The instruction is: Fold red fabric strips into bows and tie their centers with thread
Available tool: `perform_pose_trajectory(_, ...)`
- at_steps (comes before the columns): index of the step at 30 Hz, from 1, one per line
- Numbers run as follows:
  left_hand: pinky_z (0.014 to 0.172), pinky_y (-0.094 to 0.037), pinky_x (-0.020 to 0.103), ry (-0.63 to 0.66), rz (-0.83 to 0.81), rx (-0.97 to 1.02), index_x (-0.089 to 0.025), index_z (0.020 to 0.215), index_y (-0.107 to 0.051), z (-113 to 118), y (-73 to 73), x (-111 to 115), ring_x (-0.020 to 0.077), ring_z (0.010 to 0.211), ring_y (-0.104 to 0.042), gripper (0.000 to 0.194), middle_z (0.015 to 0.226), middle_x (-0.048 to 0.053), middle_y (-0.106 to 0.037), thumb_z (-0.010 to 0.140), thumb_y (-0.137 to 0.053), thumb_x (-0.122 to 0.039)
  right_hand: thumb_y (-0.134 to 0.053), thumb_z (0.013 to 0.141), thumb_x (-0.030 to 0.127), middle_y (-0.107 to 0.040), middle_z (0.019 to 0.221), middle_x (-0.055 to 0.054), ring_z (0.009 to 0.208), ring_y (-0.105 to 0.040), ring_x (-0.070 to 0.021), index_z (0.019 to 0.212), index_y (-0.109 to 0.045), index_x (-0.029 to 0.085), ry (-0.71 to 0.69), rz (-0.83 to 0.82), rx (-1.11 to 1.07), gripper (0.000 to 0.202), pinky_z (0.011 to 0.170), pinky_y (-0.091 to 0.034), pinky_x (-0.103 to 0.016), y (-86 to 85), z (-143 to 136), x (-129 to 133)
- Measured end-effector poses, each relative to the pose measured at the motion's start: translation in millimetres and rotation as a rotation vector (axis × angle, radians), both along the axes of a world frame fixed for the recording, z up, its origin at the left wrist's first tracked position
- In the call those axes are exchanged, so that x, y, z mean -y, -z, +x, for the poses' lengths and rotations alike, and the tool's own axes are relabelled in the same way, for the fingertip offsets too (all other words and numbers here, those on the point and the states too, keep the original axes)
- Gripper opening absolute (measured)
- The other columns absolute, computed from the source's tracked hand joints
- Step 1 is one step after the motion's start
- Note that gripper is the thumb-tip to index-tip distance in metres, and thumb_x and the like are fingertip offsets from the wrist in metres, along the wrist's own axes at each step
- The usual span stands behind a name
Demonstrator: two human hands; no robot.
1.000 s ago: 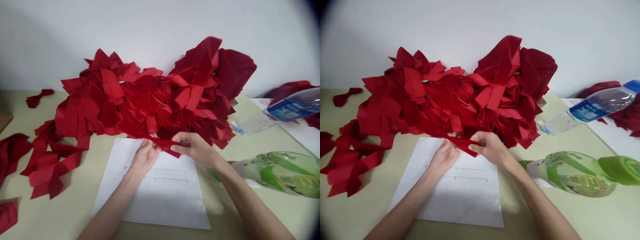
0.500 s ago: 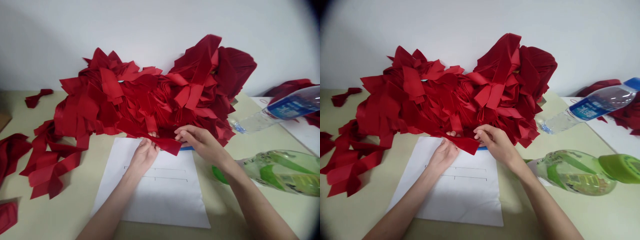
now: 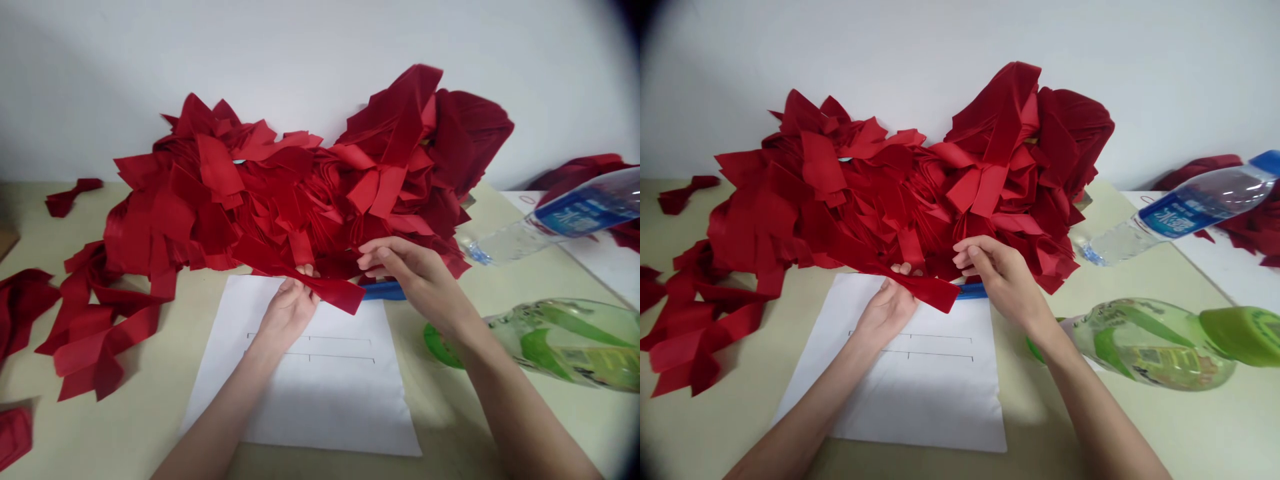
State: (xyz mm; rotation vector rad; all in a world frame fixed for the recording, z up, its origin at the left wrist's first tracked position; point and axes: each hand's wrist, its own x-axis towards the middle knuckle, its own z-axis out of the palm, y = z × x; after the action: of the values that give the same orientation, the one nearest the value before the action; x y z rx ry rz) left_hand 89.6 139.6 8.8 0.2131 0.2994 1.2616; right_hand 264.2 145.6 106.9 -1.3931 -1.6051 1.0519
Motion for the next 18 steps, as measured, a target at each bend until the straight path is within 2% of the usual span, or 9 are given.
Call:
perform_pose_trajectory(7,0.084,-0.042,0.024,0.010,-0.023,-0.025,-0.021,0.076,-0.061,-0.4,-3.1,0.4,0.0114,0.086,-0.055,0.009,0.083,-0.002,-0.058,0.077,-0.068,-0.015,-0.047,0.089,0.045,-0.067,0.089,-0.006,0.085,-0.064,-0.0173,0.097,-0.062,0.018,-0.091,-0.025,0.027,0.033,0.078,-0.055,-0.032,12.0,-3.4,-1.4)
perform_pose_trajectory(12,0.085,-0.041,0.024,0.013,-0.033,-0.030,-0.021,0.076,-0.062,-0.2,-1.1,0.3,0.0115,0.087,-0.055,0.008,0.085,-0.002,-0.058,0.077,-0.068,-0.015,-0.048,0.087,0.048,-0.068,0.089,-0.007,0.081,-0.065,-0.0177,0.096,-0.063,0.017,-0.096,-0.036,0.054,0.036,0.077,-0.054,-0.034,11.9,-6.6,-0.6)
perform_pose_trajectory(18,0.087,-0.041,0.023,0.012,-0.018,-0.013,-0.020,0.076,-0.062,0.2,1.5,0.0,0.0102,0.087,-0.055,0.009,0.086,-0.002,-0.059,0.075,-0.070,-0.016,-0.047,0.088,0.045,-0.068,0.090,-0.007,0.082,-0.065,-0.0175,0.097,-0.062,0.017,-0.098,-0.032,0.058,0.033,0.078,-0.054,-0.034,11.6,-5.8,-0.3)
